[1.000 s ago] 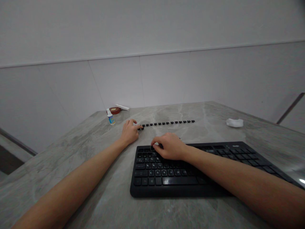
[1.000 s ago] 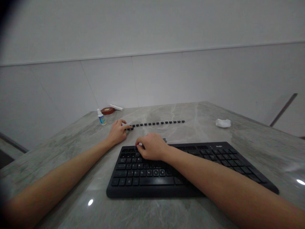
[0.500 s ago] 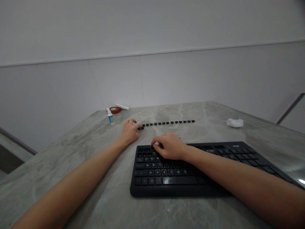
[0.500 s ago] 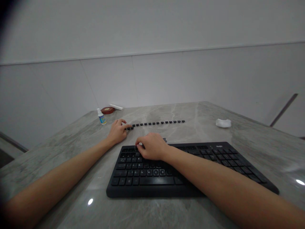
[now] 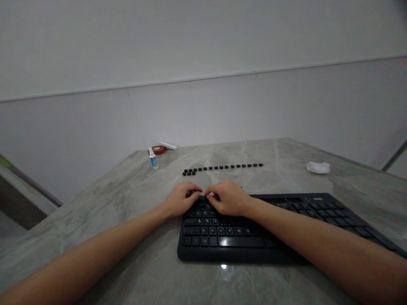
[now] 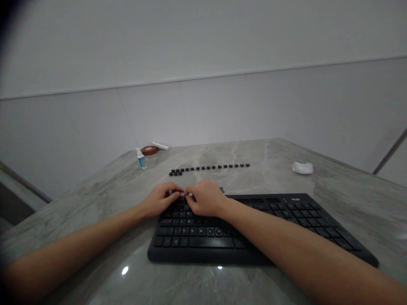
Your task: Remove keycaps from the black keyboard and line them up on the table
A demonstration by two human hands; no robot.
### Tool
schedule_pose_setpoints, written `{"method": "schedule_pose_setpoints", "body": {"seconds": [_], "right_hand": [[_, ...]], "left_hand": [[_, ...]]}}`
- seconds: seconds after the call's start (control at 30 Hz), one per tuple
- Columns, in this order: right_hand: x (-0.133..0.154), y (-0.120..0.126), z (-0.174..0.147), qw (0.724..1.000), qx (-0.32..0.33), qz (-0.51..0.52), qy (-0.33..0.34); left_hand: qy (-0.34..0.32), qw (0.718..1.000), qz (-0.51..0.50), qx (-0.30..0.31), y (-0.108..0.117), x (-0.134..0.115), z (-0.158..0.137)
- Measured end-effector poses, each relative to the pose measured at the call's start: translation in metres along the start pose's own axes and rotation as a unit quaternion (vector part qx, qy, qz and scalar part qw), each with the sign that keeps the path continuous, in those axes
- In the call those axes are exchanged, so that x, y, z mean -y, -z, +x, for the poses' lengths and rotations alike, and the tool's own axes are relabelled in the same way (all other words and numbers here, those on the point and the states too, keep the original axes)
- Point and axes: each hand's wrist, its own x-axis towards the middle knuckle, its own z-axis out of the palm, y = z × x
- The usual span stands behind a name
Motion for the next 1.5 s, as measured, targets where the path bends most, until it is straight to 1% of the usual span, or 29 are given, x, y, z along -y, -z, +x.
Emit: {"method": "schedule_pose_setpoints", "body": {"seconds": [0.03, 0.07, 0.13, 0.23, 0.43, 0.53, 0.63, 0.8, 0.97, 1.13, 1.23, 1.3, 1.37, 1.43, 1.5], "right_hand": [[0.0, 0.0, 0.0, 1.0, -0.003, -0.001, 0.0], [0.0, 0.0, 0.0, 1.0, -0.004, -0.001, 0.001], [0.001, 0.0, 0.0, 1.0, -0.006, -0.001, 0.002], [0.002, 0.002, -0.001, 1.0, -0.015, 0.008, 0.011], [0.002, 0.007, -0.004, 0.997, -0.037, 0.028, 0.058], [0.001, 0.007, -0.005, 0.994, -0.047, 0.045, 0.084], [0.002, 0.008, -0.005, 0.992, -0.034, 0.052, 0.109], [0.004, 0.008, -0.004, 0.994, -0.012, 0.045, 0.099], [0.002, 0.008, -0.005, 0.992, -0.003, 0.035, 0.12], [0.001, 0.007, -0.006, 0.988, -0.033, 0.025, 0.149], [-0.001, 0.008, -0.006, 0.986, -0.061, 0.018, 0.152], [-0.002, 0.008, -0.007, 0.986, -0.067, 0.025, 0.151], [-0.001, 0.009, -0.007, 0.986, -0.054, 0.039, 0.151], [0.0, 0.009, -0.006, 0.988, -0.022, 0.051, 0.142], [0.003, 0.01, -0.006, 0.991, 0.016, 0.054, 0.12]], "left_hand": [[-0.022, 0.999, -0.024, -0.007, -0.001, -0.006, -0.007], [-0.045, 0.998, -0.039, 0.003, -0.002, -0.011, -0.013], [-0.054, 0.996, -0.066, 0.009, -0.004, -0.015, -0.02], [-0.053, 0.995, -0.081, 0.012, -0.005, -0.012, -0.021], [-0.1, 0.987, -0.126, -0.002, -0.004, -0.009, -0.019], [-0.113, 0.986, -0.121, -0.013, -0.002, -0.012, -0.021], [-0.129, 0.986, -0.109, -0.012, -0.001, -0.013, -0.022], [-0.143, 0.985, -0.098, -0.006, 0.002, -0.014, -0.021], [-0.166, 0.981, -0.097, -0.013, 0.003, -0.016, -0.021], [-0.182, 0.976, -0.12, 0.005, 0.003, -0.016, -0.022], [-0.179, 0.977, -0.118, 0.011, 0.004, -0.017, -0.022], [-0.178, 0.977, -0.116, 0.012, 0.004, -0.017, -0.022], [-0.179, 0.977, -0.118, 0.011, 0.005, -0.017, -0.022], [-0.182, 0.975, -0.123, 0.011, 0.004, -0.016, -0.021], [-0.184, 0.975, -0.128, 0.01, 0.003, -0.015, -0.021]]}}
